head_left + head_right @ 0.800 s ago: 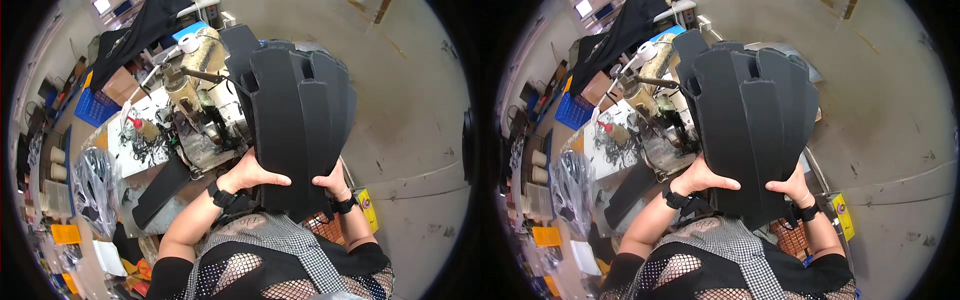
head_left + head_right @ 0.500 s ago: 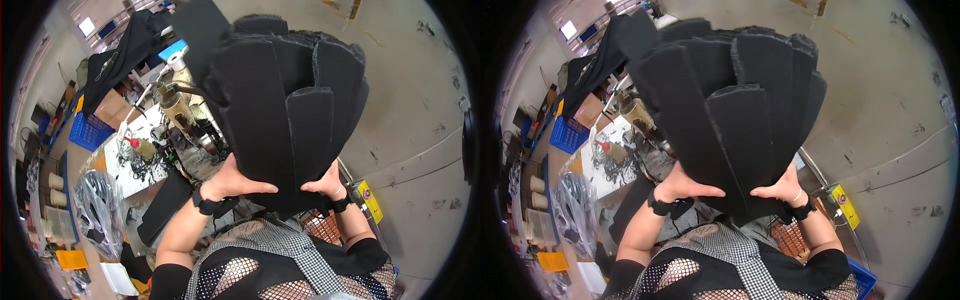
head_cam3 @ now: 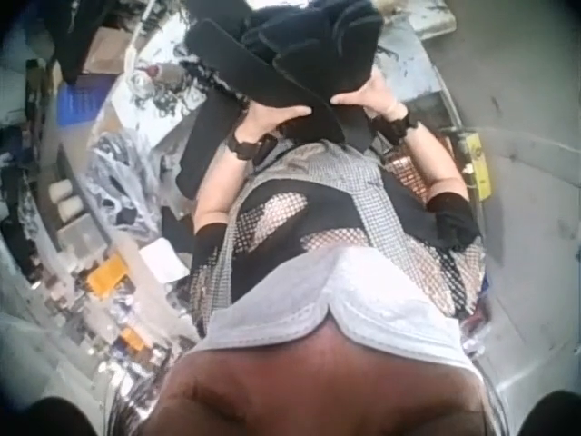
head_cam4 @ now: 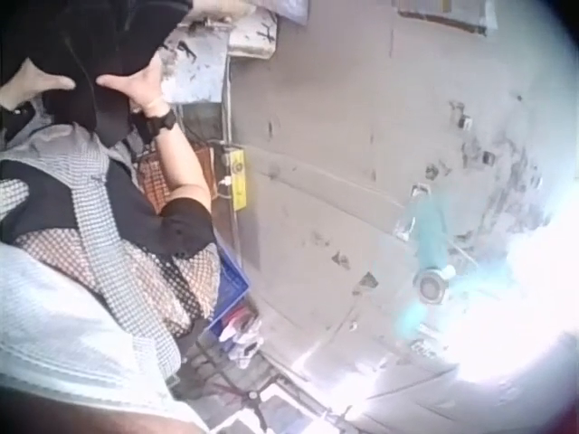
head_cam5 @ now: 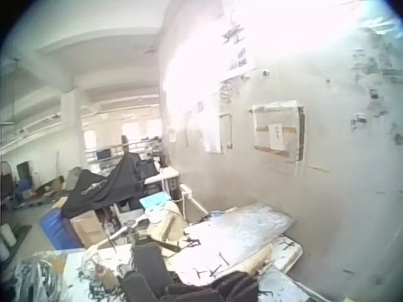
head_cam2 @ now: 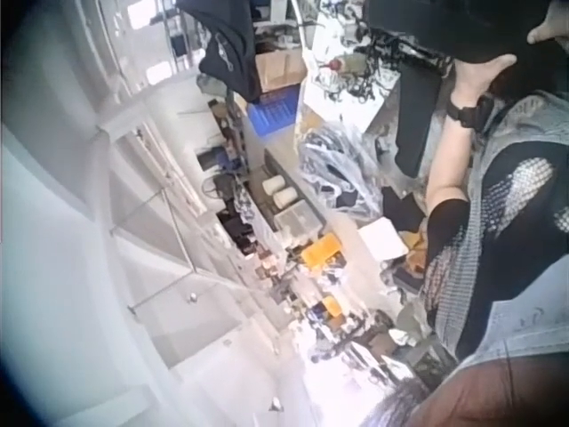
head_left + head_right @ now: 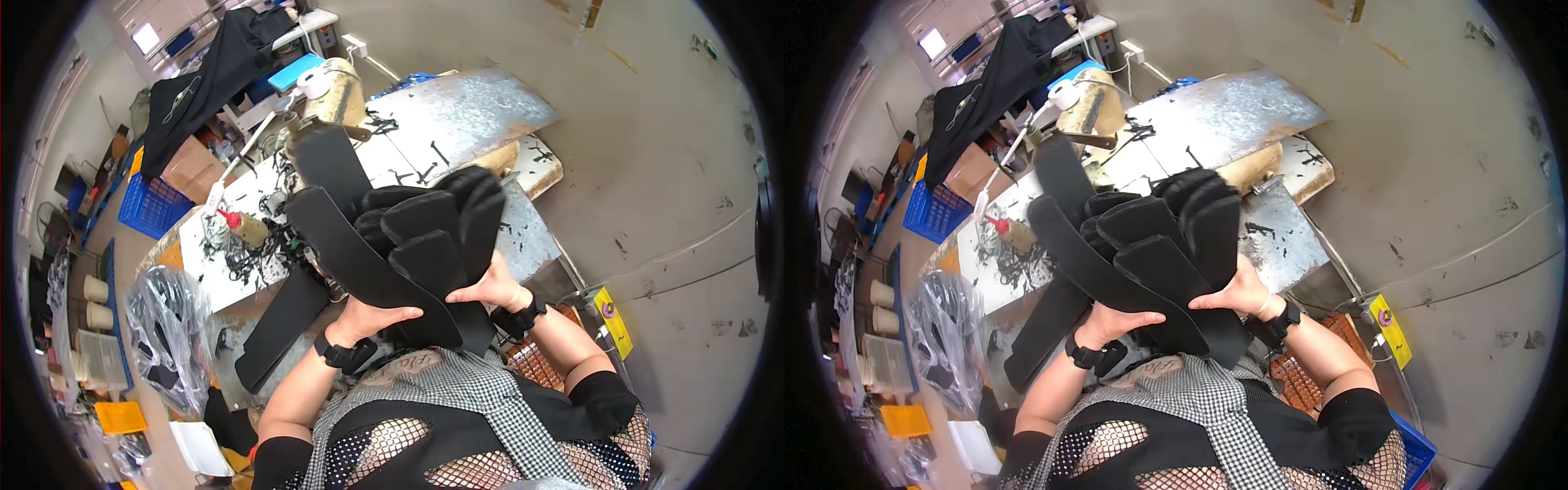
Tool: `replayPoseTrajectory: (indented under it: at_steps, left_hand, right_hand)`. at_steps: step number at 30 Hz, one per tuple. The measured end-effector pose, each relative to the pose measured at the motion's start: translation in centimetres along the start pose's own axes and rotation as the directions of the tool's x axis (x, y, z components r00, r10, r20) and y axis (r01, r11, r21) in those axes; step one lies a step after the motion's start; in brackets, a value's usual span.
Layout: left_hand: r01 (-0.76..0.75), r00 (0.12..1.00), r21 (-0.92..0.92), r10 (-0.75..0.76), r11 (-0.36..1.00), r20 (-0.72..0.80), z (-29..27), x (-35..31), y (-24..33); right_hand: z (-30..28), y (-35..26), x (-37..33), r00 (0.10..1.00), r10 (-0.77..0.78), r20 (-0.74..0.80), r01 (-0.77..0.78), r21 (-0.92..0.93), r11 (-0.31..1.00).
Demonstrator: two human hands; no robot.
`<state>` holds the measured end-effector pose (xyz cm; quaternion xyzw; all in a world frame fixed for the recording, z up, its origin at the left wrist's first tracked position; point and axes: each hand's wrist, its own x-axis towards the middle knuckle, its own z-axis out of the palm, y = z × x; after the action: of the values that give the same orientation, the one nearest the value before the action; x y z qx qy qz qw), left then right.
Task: Processing or preparing a stack of black shoe upper components using a workshop machine.
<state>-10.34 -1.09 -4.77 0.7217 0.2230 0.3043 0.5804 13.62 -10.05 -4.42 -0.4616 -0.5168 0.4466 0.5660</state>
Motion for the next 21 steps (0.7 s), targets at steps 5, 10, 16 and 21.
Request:
replayPoseTrajectory:
  at_steps: [5, 10, 16, 21]
  left_hand:
    - [0.402, 0.904, -0.284, -0.328, 0.870, 0.273, -2.6, -0.8, 1.6]
    - [0.079, 0.980, 0.029, -0.083, 0.996, 0.181, -3.0, -0.2, 5.0]
    - [-0.107, 0.994, 0.070, 0.105, 0.992, 0.019, -2.2, -1.0, 2.7]
    - [-0.301, 0.950, 0.239, 0.311, 0.923, -0.005, -1.9, -0.7, 4.1]
  right_hand:
    - [-0.7, -0.6, 1.5, 0.982, -0.184, 0.047, 0.190, -0.278, 0.942]
    - [0.3, -1.0, 2.4, 0.972, -0.158, 0.174, 0.177, -0.096, 0.979]
    - [0.9, -0.1, 1.4, 0.988, -0.090, 0.126, 0.089, 0.016, 0.996]
    - [2.1, -2.3, 1.4, 0.989, -0.010, 0.147, 0.007, 0.023, 1.000]
